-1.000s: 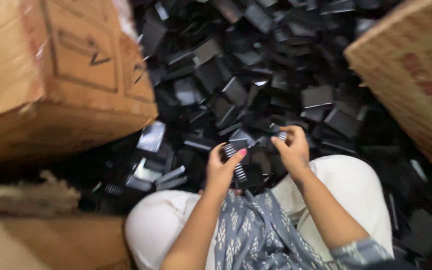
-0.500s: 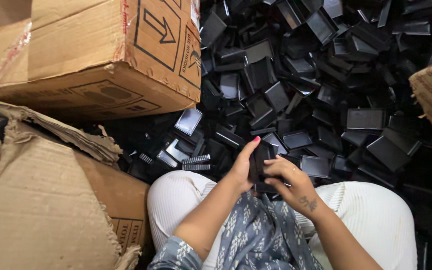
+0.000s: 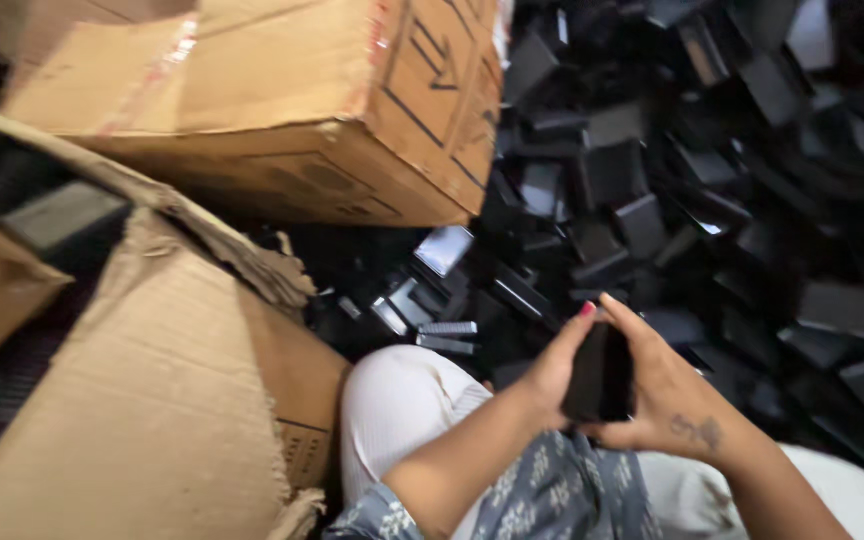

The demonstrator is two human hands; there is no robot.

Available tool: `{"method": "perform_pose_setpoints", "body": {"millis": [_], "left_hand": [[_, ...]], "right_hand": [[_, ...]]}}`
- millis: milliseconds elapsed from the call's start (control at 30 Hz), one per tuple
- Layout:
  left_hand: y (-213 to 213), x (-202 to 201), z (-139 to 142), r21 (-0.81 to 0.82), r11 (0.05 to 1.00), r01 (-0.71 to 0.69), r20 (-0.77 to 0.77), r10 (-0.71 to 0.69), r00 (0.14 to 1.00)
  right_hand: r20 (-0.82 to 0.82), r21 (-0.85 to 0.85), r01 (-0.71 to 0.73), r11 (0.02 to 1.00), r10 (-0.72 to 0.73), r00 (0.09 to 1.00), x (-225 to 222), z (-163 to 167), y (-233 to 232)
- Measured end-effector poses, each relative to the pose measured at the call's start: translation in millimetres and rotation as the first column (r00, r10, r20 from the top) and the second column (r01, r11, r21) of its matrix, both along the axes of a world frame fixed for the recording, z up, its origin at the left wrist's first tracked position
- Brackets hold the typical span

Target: The person sits on the floor and repeatedly picks up two black plastic components from a large pile. They align and press the pieces together to form a single unit, then place the assembled item aside. The process is repeated continuously with new pairs of parts.

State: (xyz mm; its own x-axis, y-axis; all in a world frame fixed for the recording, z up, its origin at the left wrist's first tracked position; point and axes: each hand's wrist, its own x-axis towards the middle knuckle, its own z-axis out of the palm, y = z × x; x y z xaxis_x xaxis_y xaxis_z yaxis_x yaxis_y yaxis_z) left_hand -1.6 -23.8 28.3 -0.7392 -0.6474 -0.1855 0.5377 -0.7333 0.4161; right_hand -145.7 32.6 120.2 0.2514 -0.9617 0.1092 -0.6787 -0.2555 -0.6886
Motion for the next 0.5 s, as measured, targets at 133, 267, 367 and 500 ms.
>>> {"method": "perform_pose_setpoints", "body": {"millis": [133, 267, 367, 500], "left_hand": [[-1, 6, 1, -0.048, 0.987, 0.155, -0.117, -0.159, 0.980], [-10, 4, -9, -0.063, 0.997, -0.043, 0.196, 0.054, 0.979], [-22, -1, -16, -0.020, 0.967, -0.252, 0.390, 0.240, 0.889], [-33, 0, -29, -0.083, 0.921, -0.381, 0.517, 0.366, 0.773]], "right_hand": [[0.183, 0.067, -0.049, 0.997, 0.036, 0.982, -13, -28, -7], [0.374, -0.075, -0.025, 0.997, 0.051, 0.926, -24, -73, -10], [0.012, -0.079, 0.137, 0.987, -0.136, 0.991, -19, -98, -16], [-0.752, 0.535, 0.374, 0.757, 0.225, 0.619, 1, -115, -19]]}}
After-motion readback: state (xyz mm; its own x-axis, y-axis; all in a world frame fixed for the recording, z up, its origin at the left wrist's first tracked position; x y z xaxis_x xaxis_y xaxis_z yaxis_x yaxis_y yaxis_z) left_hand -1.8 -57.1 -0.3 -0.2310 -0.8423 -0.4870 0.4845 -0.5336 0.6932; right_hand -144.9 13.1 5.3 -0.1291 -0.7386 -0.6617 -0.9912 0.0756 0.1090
